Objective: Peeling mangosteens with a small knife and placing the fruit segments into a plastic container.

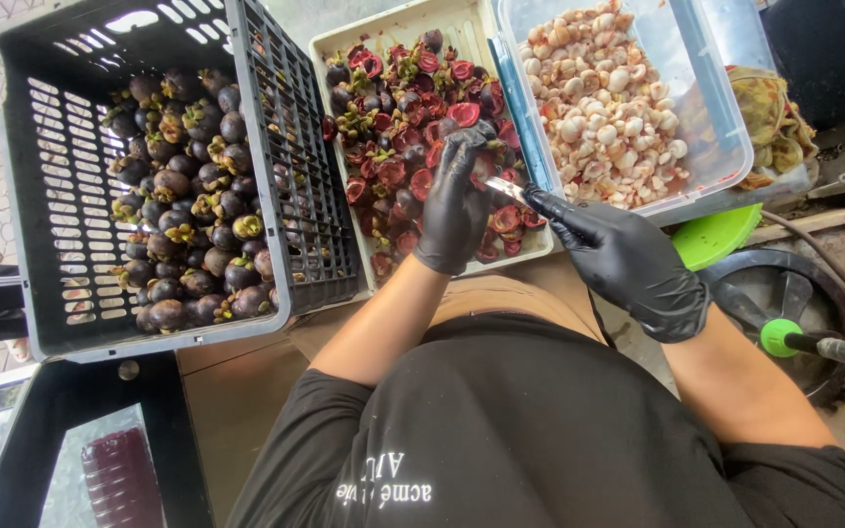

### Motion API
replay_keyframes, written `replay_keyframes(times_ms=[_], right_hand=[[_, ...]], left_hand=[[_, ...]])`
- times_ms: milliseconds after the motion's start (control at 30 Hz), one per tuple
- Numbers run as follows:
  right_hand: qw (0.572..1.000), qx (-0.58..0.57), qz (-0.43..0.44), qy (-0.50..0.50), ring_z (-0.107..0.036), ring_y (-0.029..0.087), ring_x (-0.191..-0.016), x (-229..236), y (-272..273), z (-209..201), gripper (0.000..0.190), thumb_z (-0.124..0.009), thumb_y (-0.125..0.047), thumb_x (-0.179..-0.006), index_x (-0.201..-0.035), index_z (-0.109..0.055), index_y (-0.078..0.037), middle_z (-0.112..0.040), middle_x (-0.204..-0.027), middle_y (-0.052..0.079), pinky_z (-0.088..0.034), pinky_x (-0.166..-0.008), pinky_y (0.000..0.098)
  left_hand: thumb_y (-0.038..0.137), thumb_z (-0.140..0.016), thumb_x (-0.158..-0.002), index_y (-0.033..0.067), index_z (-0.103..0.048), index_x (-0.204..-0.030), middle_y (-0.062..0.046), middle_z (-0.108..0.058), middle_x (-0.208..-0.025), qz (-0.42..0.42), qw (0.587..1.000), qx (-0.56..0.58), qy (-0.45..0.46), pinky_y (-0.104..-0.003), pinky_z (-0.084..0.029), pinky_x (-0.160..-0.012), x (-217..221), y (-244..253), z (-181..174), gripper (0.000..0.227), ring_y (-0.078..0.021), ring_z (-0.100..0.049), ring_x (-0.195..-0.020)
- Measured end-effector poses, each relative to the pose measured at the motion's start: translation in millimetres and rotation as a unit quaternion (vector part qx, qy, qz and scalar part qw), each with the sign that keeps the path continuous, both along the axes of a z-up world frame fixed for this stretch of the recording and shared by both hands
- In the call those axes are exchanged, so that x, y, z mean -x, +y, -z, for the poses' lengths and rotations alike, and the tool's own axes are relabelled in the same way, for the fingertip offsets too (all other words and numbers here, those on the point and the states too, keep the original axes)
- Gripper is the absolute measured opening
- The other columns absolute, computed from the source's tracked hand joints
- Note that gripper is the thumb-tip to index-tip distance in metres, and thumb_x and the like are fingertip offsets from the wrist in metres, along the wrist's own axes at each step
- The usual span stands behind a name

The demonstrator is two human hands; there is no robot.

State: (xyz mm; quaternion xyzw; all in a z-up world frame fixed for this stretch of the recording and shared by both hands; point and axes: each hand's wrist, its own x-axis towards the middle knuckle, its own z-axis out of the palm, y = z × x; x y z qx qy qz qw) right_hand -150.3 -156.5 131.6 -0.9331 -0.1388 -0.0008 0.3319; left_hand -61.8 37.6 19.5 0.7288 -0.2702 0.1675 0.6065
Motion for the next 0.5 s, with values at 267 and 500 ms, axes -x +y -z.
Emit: replay_keyframes(times_ms=[267, 500], right_hand=[[0.995, 0.043, -0.042, -0.077, -0.066, 0.035, -0.077, -5.3, -0.8, 8.7, 0.048, -0.063, -0.009, -0.094, -0.141, -0.064, -0.016, -0.066, -0.089, 0.015, -0.052, -0.066, 0.0457], [0.985, -0.126, -0.065, -0.096, -0.069, 0.031, -0.091, -13.3, -2.4, 39.3, 0.045, -0.060, -0.006, -0.101, -0.145, -0.061, -0.014, -0.070, -0.108, 0.017, -0.054, -0.079, 0.0392]], left_hand=[[0.020, -0.052, -0.114, 0.0042, -0.057, -0.134, -0.012, -0.066, -0.122, 0.191, 0.831, 0.389, 0.348, -0.043, -0.044, -0.121, -9.0, 0.1, 23.3, 0.026, -0.0236, -0.061, -0.124], [0.021, -0.056, -0.110, 0.0057, -0.059, -0.129, -0.008, -0.066, -0.121, 0.184, 0.790, 0.435, 0.391, -0.040, -0.043, -0.118, -6.6, -3.7, 3.1, 0.025, -0.0200, -0.061, -0.120]])
